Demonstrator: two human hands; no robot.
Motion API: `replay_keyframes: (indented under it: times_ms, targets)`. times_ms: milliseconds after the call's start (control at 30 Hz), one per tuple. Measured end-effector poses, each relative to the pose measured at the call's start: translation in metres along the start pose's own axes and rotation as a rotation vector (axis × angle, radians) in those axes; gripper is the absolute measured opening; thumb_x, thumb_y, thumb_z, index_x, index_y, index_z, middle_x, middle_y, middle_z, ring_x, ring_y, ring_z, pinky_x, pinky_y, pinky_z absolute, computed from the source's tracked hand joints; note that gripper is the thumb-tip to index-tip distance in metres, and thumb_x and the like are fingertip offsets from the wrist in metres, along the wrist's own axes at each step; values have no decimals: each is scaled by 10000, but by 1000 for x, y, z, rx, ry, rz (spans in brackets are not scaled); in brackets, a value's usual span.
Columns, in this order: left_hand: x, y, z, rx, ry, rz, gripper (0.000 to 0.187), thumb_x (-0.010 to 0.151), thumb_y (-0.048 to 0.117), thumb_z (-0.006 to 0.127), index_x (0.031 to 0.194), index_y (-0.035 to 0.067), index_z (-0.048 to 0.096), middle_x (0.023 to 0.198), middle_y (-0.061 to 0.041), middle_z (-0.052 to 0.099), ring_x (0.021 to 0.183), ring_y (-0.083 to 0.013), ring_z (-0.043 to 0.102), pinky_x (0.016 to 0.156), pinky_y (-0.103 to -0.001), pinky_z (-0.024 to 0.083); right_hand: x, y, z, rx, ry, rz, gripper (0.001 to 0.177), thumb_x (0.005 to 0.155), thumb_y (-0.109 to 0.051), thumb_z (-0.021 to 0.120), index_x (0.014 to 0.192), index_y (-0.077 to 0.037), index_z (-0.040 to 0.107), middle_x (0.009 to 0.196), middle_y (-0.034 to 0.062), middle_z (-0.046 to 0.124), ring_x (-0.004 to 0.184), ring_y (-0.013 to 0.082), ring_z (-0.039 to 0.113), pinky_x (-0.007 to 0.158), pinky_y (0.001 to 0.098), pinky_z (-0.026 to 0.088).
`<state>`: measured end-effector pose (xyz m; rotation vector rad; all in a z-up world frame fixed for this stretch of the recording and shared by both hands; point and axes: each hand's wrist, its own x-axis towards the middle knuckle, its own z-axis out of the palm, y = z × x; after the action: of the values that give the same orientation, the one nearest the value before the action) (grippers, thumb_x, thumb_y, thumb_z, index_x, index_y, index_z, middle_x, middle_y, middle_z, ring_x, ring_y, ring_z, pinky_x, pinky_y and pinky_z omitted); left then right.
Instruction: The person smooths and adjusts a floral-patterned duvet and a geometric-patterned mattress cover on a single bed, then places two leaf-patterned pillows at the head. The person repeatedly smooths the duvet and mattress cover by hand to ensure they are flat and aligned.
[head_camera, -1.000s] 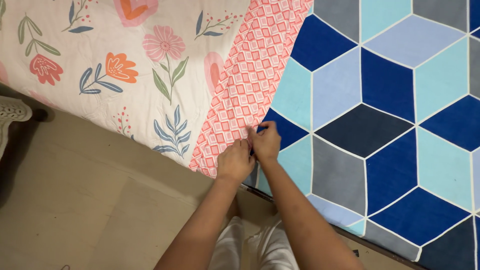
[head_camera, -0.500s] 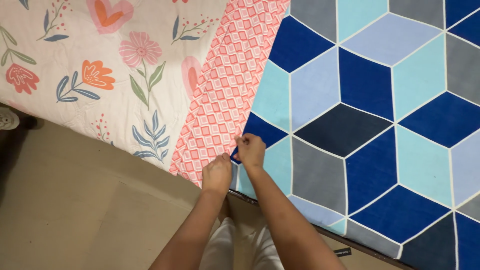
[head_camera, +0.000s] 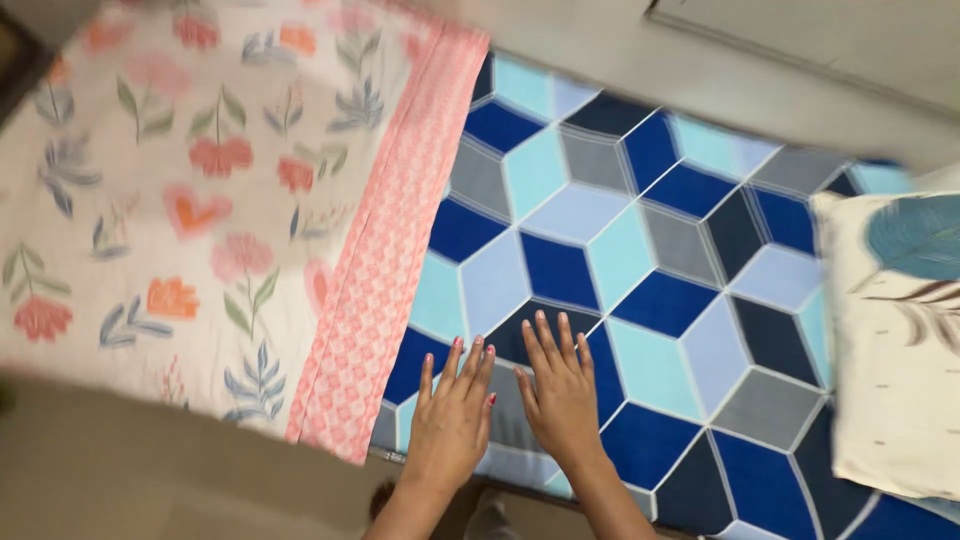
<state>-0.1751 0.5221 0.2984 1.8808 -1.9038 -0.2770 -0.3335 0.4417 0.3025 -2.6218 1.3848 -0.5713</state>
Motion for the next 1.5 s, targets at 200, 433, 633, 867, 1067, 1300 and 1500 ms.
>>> replay_keyframes:
  times_ms: [200,433,633,867,1067,1300,1500]
  targets:
    - [48,83,-106,69,236,227,658,902,135,562,1538,76,403,1610,-101,398,1525,-303,273,1205,-580,166,21,-34,-141,-66,116,18,612,928,-271,599,1495,-80,472,1603,138,374,1528,354,208,1194,562,115]
    - [49,142,-185,11,318,452,673,885,133,578,1534,56,417,1607,-117,405,1534,-307,271,1218,-603,148,14,-76,-232,-163,268,33,683,822,-176,639,1465,-10,481,1609,148,378,1543,352,197,1223,571,112]
    - [36,169,-210,44,331,578,714,849,105,569,1546,84,417,1623,-77,406,1539,-287,270,1222,-595,152,-14,-96,-271,-230,337,88,657,851,-173,646,1464,1,489,1621,139,379,1561,343,181,1237,575,96]
    - [11,203,-208,-35,251,726,730,846,94,554,1557,65,392,1604,-104,415,1530,-310,253,1218,-597,124,-68,-104,-295,-321,345,249,665,844,-184,642,1465,-2,486,1633,133,340,1556,324,153,1226,573,73]
    - [-10,247,-182,-81,187,808,733,835,90,552,1548,44,388,1594,-131,422,1537,-302,260,1231,-582,109,-120,-83,-311,-378,314,370,676,848,-201,640,1478,-18,475,1635,125,330,1555,322,143,1219,582,58]
    - [-18,295,-152,-61,168,845,720,849,104,557,1547,45,388,1593,-117,426,1536,-302,262,1232,-584,101,-159,-39,-323,-403,319,404,648,862,-228,633,1459,-25,482,1635,124,316,1557,328,144,1218,604,51]
    - [-13,365,-108,-34,160,834,726,842,109,566,1545,56,393,1588,-110,427,1525,-295,266,1223,-595,103,-195,33,-347,-435,309,389,670,863,-206,617,1485,2,479,1649,127,326,1567,323,139,1231,581,54]
